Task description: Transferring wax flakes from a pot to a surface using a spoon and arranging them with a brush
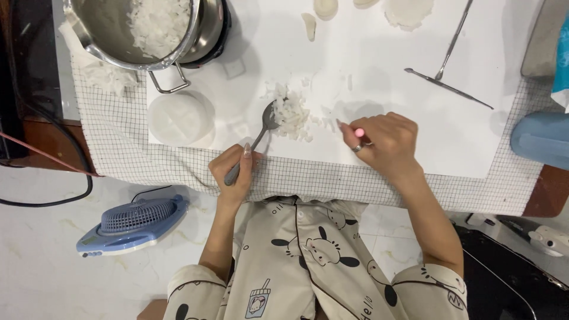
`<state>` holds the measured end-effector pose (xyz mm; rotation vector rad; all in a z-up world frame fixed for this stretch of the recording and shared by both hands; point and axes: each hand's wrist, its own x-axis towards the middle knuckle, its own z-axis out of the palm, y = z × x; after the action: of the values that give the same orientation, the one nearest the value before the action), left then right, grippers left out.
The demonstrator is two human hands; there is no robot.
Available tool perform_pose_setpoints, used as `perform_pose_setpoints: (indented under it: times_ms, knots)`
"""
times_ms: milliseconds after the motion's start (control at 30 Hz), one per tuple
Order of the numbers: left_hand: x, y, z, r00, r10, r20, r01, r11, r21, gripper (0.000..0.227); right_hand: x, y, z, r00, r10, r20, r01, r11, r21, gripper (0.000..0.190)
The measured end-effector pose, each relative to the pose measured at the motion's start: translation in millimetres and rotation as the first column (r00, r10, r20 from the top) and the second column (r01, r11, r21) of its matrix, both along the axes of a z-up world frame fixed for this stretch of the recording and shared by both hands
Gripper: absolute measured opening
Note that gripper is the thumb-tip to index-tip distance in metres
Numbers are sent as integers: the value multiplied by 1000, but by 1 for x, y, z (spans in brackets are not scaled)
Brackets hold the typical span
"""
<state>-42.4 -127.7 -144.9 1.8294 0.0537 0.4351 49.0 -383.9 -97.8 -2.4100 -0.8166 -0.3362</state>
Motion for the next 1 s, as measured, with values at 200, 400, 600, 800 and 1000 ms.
perform_pose_setpoints:
  times_ms: [200,400,600,800,1000]
  knots:
    - [1,0,8,1000,0,12,-1,1000,17,44,9,33,-7,995,96,11,-97,993,62,16]
    - [0,-2,7,1000,-4,3,4,1000,30,41,22,66,-3,986,161,51,-168,970,175,14]
    - [1,-1,3,1000,-17,-7,17,999,32,40,24,64,-7,979,196,50,-202,939,279,15]
    - [1,-1,5,1000,-24,-7,24,999,33,41,43,10,1,994,45,102,-59,989,134,25]
    - [3,-4,11,999,-25,-47,28,997,66,41,46,5,-15,994,-75,80,74,997,11,24]
